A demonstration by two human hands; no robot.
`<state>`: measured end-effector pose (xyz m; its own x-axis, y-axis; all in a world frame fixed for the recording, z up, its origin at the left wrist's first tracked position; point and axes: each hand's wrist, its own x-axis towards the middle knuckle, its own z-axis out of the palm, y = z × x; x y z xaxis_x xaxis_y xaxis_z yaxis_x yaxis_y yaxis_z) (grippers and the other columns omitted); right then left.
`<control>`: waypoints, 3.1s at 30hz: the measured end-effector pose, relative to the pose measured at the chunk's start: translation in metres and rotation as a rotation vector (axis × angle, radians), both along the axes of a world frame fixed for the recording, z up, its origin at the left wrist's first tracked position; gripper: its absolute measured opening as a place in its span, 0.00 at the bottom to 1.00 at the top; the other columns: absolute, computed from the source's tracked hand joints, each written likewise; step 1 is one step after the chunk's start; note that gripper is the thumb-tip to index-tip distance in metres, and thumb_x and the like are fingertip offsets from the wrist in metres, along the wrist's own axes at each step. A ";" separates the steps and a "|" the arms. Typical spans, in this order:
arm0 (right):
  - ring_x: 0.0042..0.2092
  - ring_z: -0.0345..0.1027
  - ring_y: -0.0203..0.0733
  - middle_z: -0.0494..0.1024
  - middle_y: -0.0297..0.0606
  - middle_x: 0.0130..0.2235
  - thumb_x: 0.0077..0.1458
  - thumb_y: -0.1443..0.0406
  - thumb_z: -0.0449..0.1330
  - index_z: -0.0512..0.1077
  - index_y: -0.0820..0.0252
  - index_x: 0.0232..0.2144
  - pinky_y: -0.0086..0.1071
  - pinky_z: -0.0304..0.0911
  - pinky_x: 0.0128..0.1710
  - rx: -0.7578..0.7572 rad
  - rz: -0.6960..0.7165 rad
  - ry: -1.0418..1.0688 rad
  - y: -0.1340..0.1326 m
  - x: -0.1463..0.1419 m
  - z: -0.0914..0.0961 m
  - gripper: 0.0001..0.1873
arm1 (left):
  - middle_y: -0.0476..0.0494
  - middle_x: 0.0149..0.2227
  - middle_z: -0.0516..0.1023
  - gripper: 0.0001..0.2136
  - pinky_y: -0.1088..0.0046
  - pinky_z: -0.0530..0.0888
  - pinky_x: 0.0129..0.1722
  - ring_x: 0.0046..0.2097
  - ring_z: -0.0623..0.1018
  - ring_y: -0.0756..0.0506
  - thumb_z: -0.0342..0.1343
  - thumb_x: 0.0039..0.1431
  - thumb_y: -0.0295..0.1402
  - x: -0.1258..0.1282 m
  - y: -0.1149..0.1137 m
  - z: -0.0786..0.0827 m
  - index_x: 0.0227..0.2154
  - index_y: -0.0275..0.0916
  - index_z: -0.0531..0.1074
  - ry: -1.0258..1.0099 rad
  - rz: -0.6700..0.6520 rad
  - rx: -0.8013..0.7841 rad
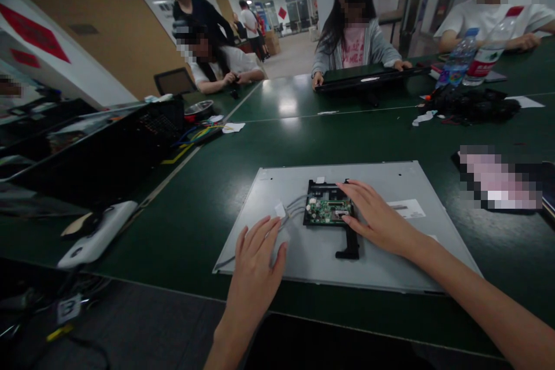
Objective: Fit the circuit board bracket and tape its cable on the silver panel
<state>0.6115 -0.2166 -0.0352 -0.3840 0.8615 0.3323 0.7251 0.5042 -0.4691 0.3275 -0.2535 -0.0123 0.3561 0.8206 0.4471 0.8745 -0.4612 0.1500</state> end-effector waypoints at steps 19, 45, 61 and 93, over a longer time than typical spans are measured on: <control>0.67 0.50 0.55 0.61 0.45 0.65 0.65 0.59 0.51 0.45 0.49 0.68 0.58 0.52 0.64 -0.004 0.011 -0.007 0.002 0.001 0.000 0.33 | 0.43 0.50 0.79 0.09 0.36 0.52 0.63 0.59 0.72 0.36 0.48 0.65 0.29 0.018 -0.022 -0.002 0.35 0.45 0.73 -0.125 0.074 0.013; 0.68 0.49 0.52 0.61 0.44 0.65 0.65 0.59 0.50 0.48 0.52 0.68 0.53 0.52 0.65 0.015 0.033 -0.045 0.003 0.002 -0.003 0.32 | 0.41 0.54 0.76 0.10 0.42 0.52 0.63 0.57 0.73 0.39 0.54 0.61 0.29 0.016 0.024 0.000 0.46 0.41 0.71 -0.047 0.288 -0.286; 0.68 0.48 0.51 0.60 0.44 0.66 0.65 0.58 0.51 0.48 0.53 0.67 0.53 0.50 0.66 -0.011 0.037 -0.044 0.003 0.002 -0.001 0.31 | 0.30 0.58 0.71 0.29 0.39 0.54 0.62 0.60 0.70 0.35 0.58 0.59 0.38 0.014 0.025 -0.010 0.61 0.36 0.56 -0.038 0.278 -0.367; 0.67 0.50 0.53 0.61 0.42 0.65 0.65 0.59 0.50 0.45 0.48 0.69 0.57 0.53 0.64 0.017 0.048 -0.044 0.003 0.002 0.000 0.33 | 0.34 0.62 0.65 0.23 0.51 0.59 0.64 0.66 0.61 0.38 0.48 0.65 0.34 0.001 0.022 -0.018 0.62 0.39 0.59 -0.379 0.160 -0.195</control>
<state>0.6130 -0.2138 -0.0356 -0.4397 0.8359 0.3285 0.7192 0.5468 -0.4287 0.3283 -0.2317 -0.0299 0.0589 0.9337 0.3531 0.7989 -0.2562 0.5441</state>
